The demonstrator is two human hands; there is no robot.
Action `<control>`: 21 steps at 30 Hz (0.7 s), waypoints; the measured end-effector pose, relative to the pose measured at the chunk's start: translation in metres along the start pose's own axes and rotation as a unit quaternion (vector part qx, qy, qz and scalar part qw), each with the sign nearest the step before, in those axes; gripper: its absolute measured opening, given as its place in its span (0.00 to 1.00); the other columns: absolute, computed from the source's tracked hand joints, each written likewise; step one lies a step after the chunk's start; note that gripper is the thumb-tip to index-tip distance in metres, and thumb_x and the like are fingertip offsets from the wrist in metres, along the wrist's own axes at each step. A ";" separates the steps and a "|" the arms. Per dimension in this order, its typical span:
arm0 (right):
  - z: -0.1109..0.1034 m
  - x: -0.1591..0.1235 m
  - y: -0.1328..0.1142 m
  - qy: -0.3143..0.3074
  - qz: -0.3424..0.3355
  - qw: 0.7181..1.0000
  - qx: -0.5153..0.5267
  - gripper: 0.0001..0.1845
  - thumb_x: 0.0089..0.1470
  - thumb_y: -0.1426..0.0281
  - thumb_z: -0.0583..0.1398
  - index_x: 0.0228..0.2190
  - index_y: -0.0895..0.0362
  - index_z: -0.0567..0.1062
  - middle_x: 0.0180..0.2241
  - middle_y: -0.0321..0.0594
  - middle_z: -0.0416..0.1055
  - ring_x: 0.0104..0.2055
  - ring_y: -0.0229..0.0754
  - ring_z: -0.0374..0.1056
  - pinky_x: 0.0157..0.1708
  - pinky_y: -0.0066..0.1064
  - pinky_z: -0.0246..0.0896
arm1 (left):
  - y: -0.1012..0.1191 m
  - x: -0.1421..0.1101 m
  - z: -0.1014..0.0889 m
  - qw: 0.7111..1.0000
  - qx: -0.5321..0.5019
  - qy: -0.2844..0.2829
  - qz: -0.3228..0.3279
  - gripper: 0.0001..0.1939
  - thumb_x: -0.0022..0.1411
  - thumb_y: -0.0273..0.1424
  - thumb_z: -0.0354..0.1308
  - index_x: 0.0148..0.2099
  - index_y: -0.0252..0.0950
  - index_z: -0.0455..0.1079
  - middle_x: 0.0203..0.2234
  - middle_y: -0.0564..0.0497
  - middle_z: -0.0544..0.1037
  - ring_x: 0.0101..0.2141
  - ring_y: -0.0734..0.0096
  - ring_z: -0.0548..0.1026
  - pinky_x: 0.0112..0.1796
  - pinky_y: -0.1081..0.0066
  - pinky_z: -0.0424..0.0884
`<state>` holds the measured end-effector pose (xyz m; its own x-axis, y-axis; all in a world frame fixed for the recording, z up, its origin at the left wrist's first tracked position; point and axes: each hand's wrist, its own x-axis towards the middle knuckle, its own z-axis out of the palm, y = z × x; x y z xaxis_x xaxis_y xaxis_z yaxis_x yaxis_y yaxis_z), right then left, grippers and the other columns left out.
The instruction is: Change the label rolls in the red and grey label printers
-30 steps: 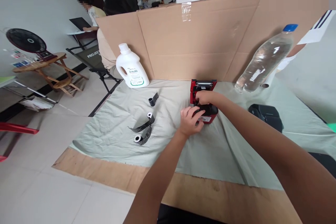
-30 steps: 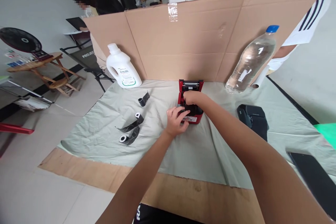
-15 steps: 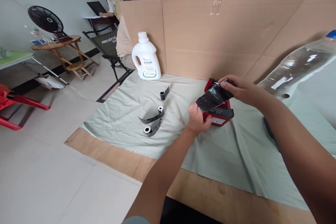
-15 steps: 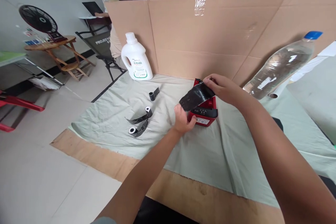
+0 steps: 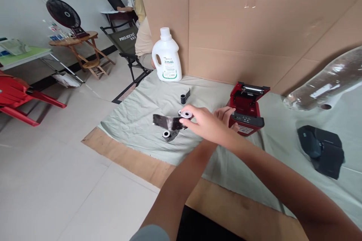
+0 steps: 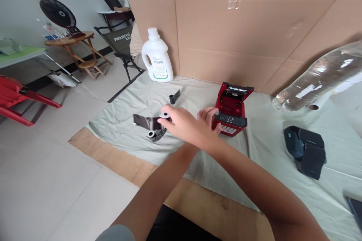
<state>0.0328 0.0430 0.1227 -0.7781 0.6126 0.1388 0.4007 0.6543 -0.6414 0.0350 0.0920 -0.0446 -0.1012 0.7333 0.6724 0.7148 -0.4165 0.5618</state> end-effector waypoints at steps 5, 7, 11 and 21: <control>0.056 0.000 -0.020 -0.098 -0.047 0.994 -0.008 0.06 0.67 0.67 0.60 0.45 0.55 0.72 0.35 0.38 0.76 0.33 0.40 0.70 0.32 0.30 0.55 | -0.001 0.005 0.005 0.998 0.019 0.034 0.041 0.29 0.61 0.41 0.57 0.62 0.35 0.68 0.55 0.38 0.76 0.56 0.50 0.73 0.57 0.53 0.67; 0.076 -0.003 -0.019 -0.132 -0.032 0.989 -0.066 0.05 0.68 0.68 0.59 0.44 0.56 0.72 0.38 0.41 0.77 0.36 0.43 0.72 0.31 0.31 0.54 | 0.000 0.006 0.004 0.998 0.026 0.027 0.047 0.29 0.62 0.40 0.56 0.63 0.35 0.68 0.56 0.38 0.76 0.55 0.51 0.74 0.57 0.55 0.67; 0.097 -0.007 -0.008 -0.156 0.046 0.974 -0.160 0.07 0.68 0.69 0.58 0.46 0.58 0.72 0.48 0.49 0.74 0.40 0.47 0.74 0.32 0.34 0.58 | 0.002 0.007 0.000 0.998 0.041 0.009 0.043 0.29 0.63 0.40 0.56 0.63 0.35 0.68 0.57 0.38 0.76 0.56 0.52 0.73 0.56 0.56 0.67; 0.088 -0.015 0.000 -0.110 0.056 0.983 -0.138 0.16 0.64 0.64 0.64 0.49 0.54 0.68 0.49 0.48 0.74 0.48 0.53 0.73 0.34 0.37 0.61 | 0.003 0.007 0.001 0.999 0.019 -0.001 0.030 0.28 0.63 0.40 0.56 0.63 0.38 0.69 0.57 0.40 0.76 0.56 0.50 0.73 0.57 0.54 0.68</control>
<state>0.0015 -0.0048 0.0540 -0.7949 0.5972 -0.1070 0.5824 0.7015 -0.4107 0.0371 0.0967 -0.0390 -0.0558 0.7081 0.7039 0.7458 -0.4391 0.5009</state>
